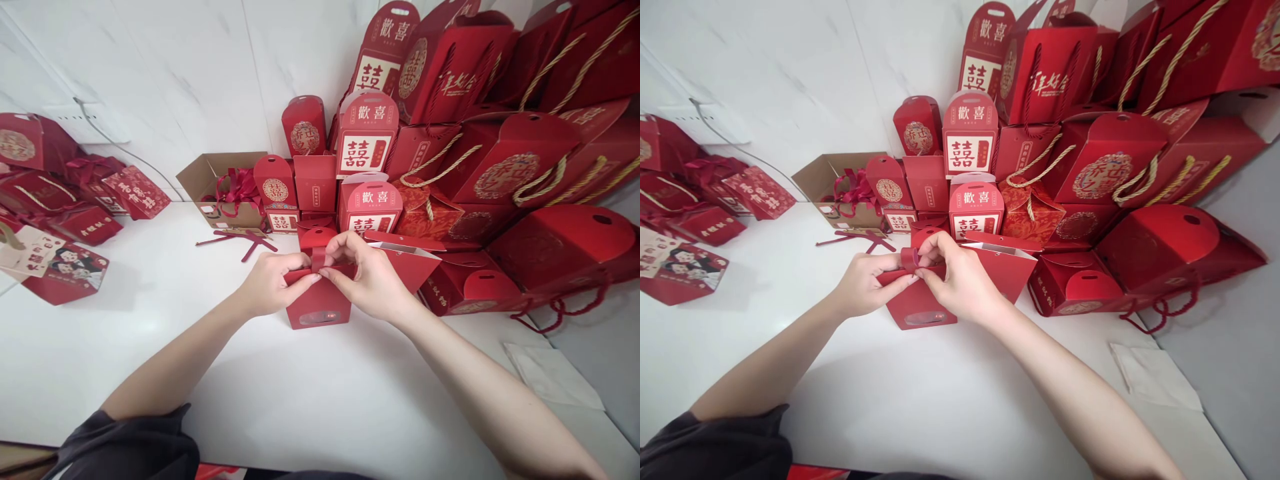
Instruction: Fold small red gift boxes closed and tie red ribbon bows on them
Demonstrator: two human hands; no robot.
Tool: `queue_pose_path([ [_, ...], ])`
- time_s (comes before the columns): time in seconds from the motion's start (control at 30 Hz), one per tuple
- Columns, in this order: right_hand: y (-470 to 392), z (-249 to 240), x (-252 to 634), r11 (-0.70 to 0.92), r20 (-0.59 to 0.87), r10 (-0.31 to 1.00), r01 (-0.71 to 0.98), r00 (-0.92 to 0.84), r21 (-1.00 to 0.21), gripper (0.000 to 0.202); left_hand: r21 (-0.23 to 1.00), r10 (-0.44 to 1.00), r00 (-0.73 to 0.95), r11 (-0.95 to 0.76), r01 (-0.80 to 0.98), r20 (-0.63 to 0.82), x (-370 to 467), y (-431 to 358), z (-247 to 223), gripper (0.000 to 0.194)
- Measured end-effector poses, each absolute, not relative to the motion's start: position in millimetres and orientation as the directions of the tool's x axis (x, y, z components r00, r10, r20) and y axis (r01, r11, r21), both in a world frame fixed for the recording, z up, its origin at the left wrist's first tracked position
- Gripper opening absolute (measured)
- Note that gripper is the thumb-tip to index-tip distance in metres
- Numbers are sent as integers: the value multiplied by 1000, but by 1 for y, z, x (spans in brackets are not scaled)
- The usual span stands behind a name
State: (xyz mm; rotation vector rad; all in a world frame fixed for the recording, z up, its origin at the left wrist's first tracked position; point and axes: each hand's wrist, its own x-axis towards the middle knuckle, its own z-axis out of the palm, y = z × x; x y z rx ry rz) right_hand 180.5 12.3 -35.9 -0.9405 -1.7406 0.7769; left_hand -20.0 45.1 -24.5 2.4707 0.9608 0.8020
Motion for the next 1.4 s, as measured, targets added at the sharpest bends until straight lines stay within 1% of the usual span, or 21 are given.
queue_pose_path([
  [0.1, 9, -33, 178, 492, 448, 870, 292, -207, -820, 24, 454, 661, 638, -745, 490, 396, -20, 44, -24, 19],
  [0.2, 7, -31, 178, 497, 452, 867, 307, -209, -811, 21, 426, 644, 648, -761, 489, 406, -19, 42, -23, 24],
  [0.3, 7, -31, 179, 500, 453, 865, 295, -215, -814, 19, 419, 643, 632, -764, 490, 433, -18, 40, -22, 19],
  [0.43, 10, -33, 182, 487, 437, 871, 276, -225, -829, 19, 378, 602, 667, -797, 471, 439, -20, 42, -23, 14],
  [0.57, 13, -35, 183, 470, 420, 877, 238, -232, -850, 17, 296, 517, 715, -856, 424, 472, -24, 50, -24, 25],
  [0.67, 15, -37, 182, 459, 407, 881, 229, -240, -858, 17, 279, 484, 762, -874, 397, 431, -27, 54, -22, 27],
  [0.87, 13, -31, 188, 414, 341, 895, 256, -286, -873, 28, 303, 556, 809, -817, 491, 190, -35, 52, -2, 25],
  [0.97, 9, -22, 196, 366, 270, 905, 279, -329, -888, 28, 364, 587, 804, -773, 520, 98, -37, 50, 6, 24],
  [1.07, 3, -12, 202, 369, 267, 909, 321, -320, -872, 29, 459, 641, 760, -709, 535, 105, -36, 48, 6, 24],
  [1.17, -2, -6, 205, 393, 303, 910, 352, -284, -850, 29, 538, 725, 662, -641, 547, 191, -29, 44, 0, 34],
  [1.23, -4, -2, 206, 402, 321, 909, 363, -265, -840, 27, 583, 761, 608, -606, 541, 227, -24, 42, -4, 34],
  [1.3, -5, 1, 208, 418, 344, 905, 374, -249, -828, 25, 564, 771, 603, -597, 571, 205, -23, 43, -4, 29],
  [1.37, -6, 3, 211, 438, 374, 898, 388, -233, -811, 24, 454, 761, 635, -615, 645, 130, -29, 45, 3, 29],
  [1.4, -6, 3, 214, 447, 388, 894, 398, -223, -801, 23, 379, 760, 645, -621, 686, 76, -36, 47, 9, 33],
])
